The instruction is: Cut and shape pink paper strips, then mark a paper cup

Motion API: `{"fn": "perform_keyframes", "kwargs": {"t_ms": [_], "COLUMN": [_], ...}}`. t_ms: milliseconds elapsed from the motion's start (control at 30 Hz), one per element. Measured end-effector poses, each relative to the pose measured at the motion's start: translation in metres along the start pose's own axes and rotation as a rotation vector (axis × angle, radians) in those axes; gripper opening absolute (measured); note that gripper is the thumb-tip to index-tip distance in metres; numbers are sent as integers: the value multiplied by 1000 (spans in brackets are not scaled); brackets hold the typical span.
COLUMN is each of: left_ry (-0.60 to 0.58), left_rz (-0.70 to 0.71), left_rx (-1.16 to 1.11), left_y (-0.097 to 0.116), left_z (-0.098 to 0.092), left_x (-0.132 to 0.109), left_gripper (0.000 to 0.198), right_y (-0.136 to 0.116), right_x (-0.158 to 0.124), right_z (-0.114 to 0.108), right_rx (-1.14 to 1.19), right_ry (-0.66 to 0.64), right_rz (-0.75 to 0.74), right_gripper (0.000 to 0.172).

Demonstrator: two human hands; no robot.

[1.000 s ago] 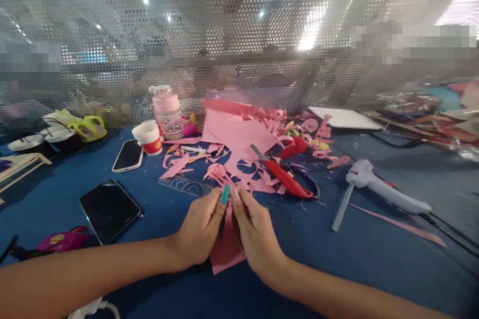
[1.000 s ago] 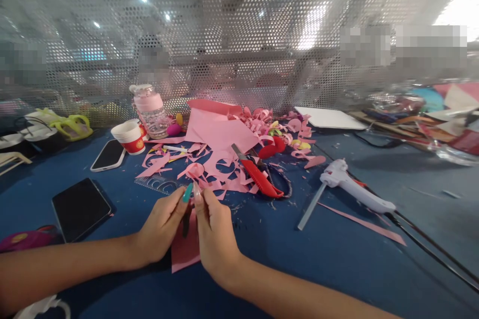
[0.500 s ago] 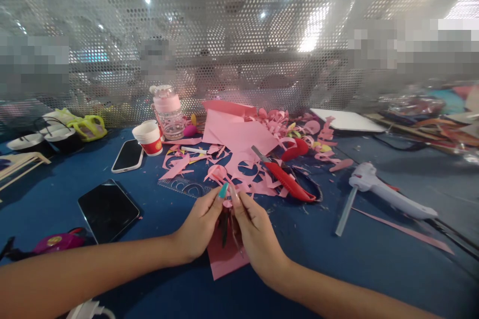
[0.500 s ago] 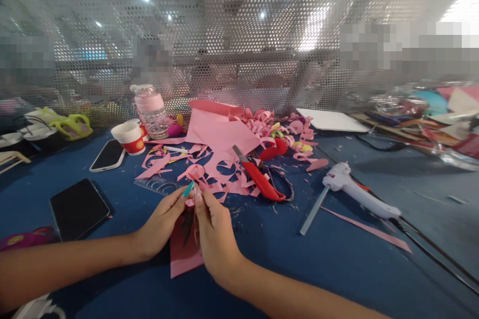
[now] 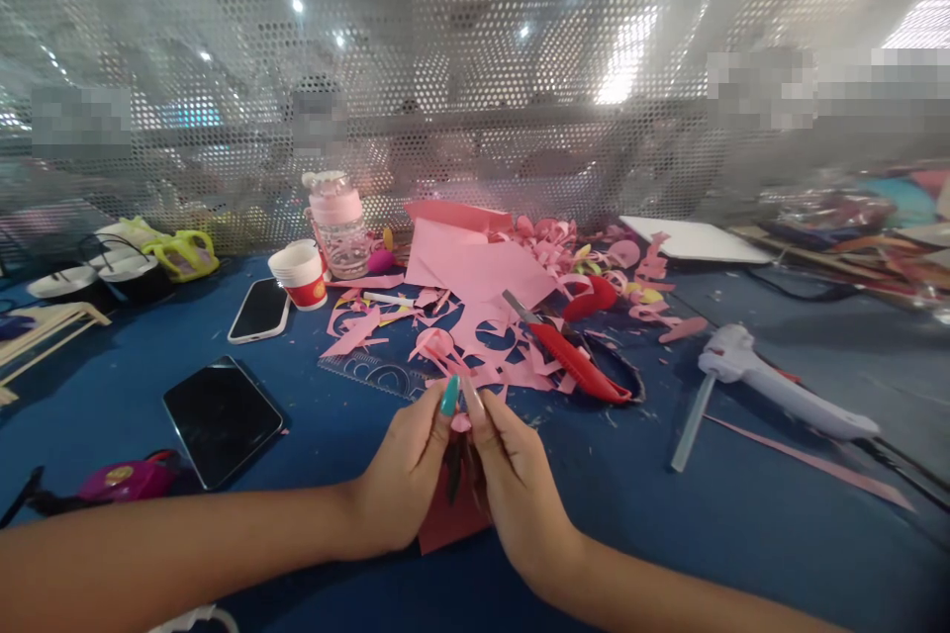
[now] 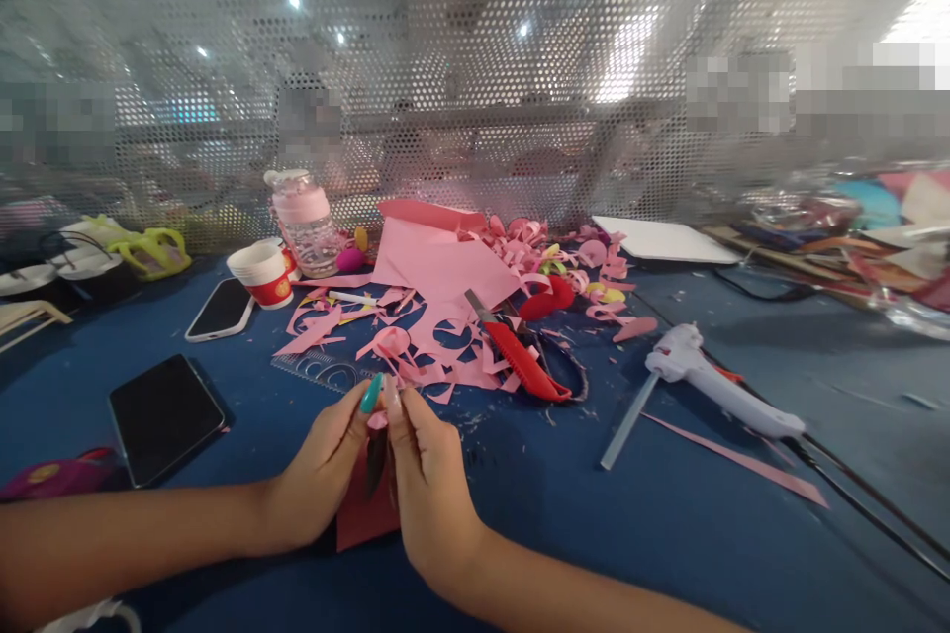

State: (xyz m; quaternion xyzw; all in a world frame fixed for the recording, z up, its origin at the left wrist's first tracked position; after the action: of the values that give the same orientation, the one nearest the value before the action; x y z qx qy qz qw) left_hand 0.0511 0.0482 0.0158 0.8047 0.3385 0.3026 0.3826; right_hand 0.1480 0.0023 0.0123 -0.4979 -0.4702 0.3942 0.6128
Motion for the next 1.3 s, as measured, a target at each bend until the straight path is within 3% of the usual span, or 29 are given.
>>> {"fn": "perform_keyframes", "kwargs": {"t_ms": [267,733,867,933,1000,1167,1300], "left_ry": [-16,-25,13,24,25,72,125], "left_rz": [117,112,315,459,541,577,524], "left_rx": [13,-5,121,210,263,278,283], "left_y": [4,4,4,5,4,1,-3], "left_z": [0,-2,-8,-11,-14,-18,-23], "left_x": [-1,0,2,4,6,11,15], "left_gripper": [26,29,32,41,34,27,29], "right_y": [-1,-6,-10,-11,-12,-9,-4], "right_x": [-4,0,6,8,10,13,19], "right_z": [1,0,-9,-13,-16,-18,-21], "right_rx": [-59,-182,-273,-340,-409,-390,-199], "right_ry": [-25,-20,-27,-80,-147,-207,-87], "right_rz": [-15,-112,-218,-297,-363,-386,-274], "right_gripper": [30,27,25,22,20,20,25]}}
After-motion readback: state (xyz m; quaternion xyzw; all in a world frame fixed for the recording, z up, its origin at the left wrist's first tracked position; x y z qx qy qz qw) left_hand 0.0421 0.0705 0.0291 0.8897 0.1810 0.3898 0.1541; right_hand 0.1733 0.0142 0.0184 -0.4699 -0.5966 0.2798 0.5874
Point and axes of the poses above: each hand's wrist, its own x-axis towards the middle knuckle, its own z-axis out of the palm, y = z × x, the point moved 3 cm from there along x, towards the middle knuckle, and after that the axes turned 7 degrees about x, right-handed, at the moved point
